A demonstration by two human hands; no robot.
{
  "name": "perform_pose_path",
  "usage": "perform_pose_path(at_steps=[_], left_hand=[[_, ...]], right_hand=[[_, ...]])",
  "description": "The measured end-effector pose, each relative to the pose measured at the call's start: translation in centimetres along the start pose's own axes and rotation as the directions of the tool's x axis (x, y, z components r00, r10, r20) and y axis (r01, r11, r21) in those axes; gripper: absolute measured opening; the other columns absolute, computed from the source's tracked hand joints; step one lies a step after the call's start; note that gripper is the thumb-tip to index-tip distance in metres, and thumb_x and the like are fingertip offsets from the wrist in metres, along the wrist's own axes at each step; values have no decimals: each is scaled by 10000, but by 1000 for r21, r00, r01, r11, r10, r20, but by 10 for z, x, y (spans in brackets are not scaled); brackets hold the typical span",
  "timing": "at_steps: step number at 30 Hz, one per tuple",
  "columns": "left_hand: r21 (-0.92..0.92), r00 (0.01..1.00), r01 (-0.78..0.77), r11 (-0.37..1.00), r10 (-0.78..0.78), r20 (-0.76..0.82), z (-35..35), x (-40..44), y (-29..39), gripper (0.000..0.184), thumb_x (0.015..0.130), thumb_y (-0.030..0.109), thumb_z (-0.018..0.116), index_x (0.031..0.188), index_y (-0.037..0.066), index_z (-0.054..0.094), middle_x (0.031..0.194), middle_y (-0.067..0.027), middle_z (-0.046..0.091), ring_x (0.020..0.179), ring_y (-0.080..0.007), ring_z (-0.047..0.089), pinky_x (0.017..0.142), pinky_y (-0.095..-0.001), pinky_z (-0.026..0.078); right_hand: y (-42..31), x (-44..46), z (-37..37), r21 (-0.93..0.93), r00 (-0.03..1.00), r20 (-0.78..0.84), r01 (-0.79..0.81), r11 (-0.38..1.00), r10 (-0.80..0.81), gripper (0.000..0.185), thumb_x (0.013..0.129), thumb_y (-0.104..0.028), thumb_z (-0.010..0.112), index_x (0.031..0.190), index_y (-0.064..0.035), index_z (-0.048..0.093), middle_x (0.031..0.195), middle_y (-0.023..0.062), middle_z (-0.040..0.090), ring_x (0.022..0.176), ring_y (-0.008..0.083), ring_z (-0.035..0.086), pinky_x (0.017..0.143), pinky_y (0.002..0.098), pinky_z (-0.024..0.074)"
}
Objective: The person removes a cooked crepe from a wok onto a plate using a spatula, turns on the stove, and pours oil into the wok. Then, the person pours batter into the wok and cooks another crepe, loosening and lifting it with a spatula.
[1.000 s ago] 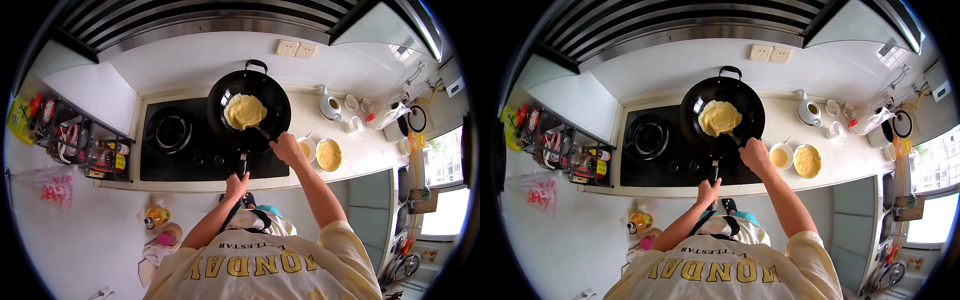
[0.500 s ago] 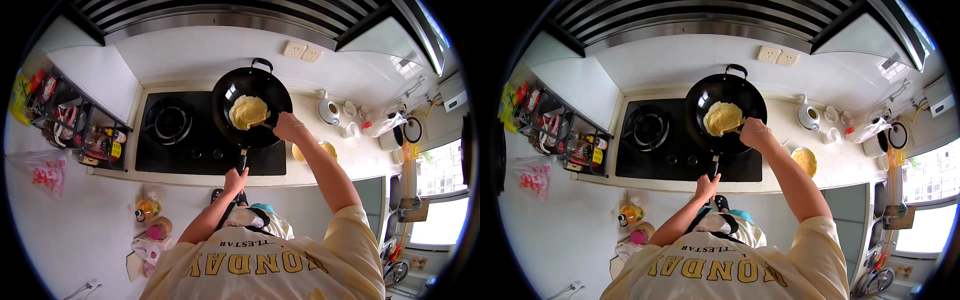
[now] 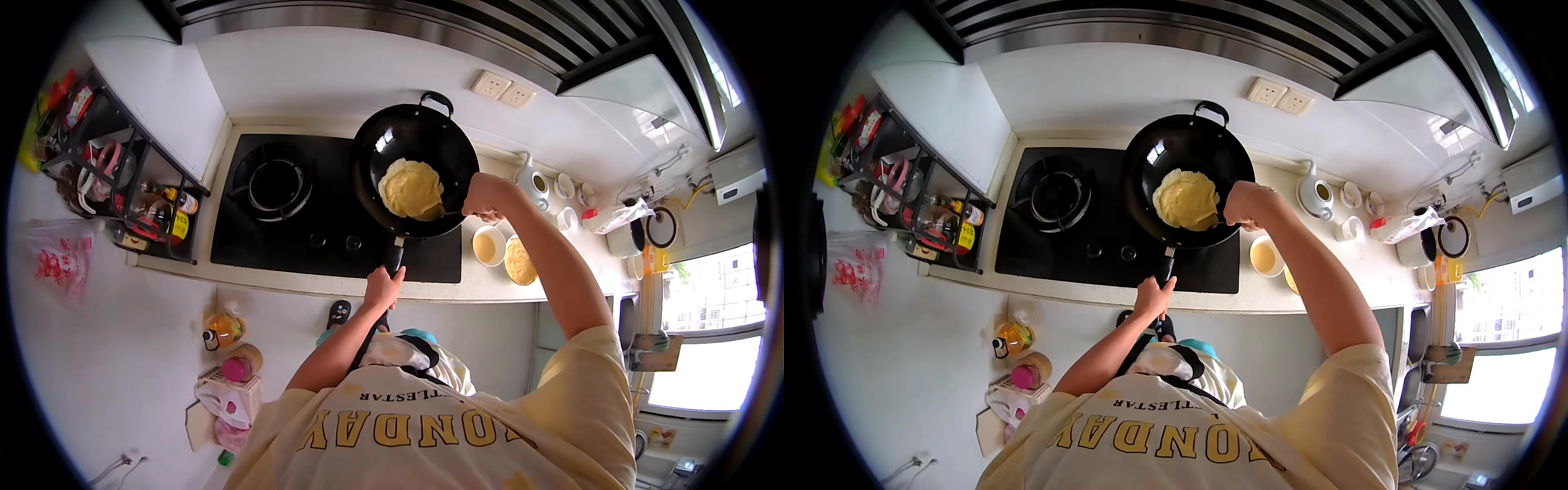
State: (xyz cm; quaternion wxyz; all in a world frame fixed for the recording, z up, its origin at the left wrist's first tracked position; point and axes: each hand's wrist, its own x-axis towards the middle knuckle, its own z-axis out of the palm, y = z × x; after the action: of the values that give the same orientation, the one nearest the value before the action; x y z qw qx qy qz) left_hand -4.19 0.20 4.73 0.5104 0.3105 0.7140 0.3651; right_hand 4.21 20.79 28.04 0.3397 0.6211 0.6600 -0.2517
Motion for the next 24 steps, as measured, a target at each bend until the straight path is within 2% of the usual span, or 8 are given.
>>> perform_pose_path(at_steps=[4,8,13,16,17,20,21,24], left_hand=[[-23,1000,7,1000,-7,10,-1,-1,1,437,898,330,610,711,-54,515,445,-102,529,334,-218,542,315,-334,432],[-31,1000,8,999,-7,22,-4,-2,3,446,891,338,612,756,-79,530,463,-117,545,335,-226,548,309,-335,432],[-12,999,12,1000,-12,44,-3,2,0,470,887,351,609,799,-106,541,498,-141,571,344,-231,561,303,-336,437],[-19,999,11,1000,-11,30,-3,2,1,423,895,325,607,762,-70,536,447,-106,534,327,-226,540,312,-332,427],[-21,999,18,1000,-18,26,-3,3,1,418,896,322,607,762,-68,535,447,-104,534,326,-224,538,311,-332,426],[-26,999,32,999,-31,20,-1,3,0,405,897,313,606,758,-60,531,449,-99,532,324,-216,533,308,-331,422],[-28,999,30,999,-29,19,-1,3,-1,400,898,310,606,755,-57,528,450,-97,530,324,-212,532,307,-331,419],[-18,999,30,999,-30,15,1,5,-3,390,899,300,605,745,-48,520,449,-88,524,323,-200,526,304,-328,411]], right_hand=[[-3,-1,-15,136,985,141,-117,984,98,154,851,-139,668,831,-21,571,656,98,533,463,126,381,377,241,262],[-7,-1,-31,8,947,274,-176,984,167,226,865,-191,658,886,-6,531,732,94,558,448,112,397,355,212,256],[-4,-16,-52,-110,940,266,-189,976,212,261,819,-278,689,729,-49,605,558,20,509,375,56,344,351,202,249],[4,-24,-60,-172,974,159,-136,976,164,256,803,-259,706,699,-42,617,561,42,547,378,74,375,356,227,275],[5,-38,-61,-140,997,55,-54,989,62,233,767,-218,728,688,-20,634,572,74,582,394,116,442,368,273,342],[8,-41,-52,-346,987,-157,-34,938,-22,237,782,-194,721,963,-51,669,795,60,682,524,152,608,522,307,490],[10,-38,-49,-397,978,-201,-39,917,-46,262,771,-179,702,1012,-77,687,951,71,710,736,204,697,663,349,538],[17,-24,-28,-496,846,-513,-157,854,-143,218,795,-175,656,997,-106,704,1016,74,701,898,221,688,716,355,536]])
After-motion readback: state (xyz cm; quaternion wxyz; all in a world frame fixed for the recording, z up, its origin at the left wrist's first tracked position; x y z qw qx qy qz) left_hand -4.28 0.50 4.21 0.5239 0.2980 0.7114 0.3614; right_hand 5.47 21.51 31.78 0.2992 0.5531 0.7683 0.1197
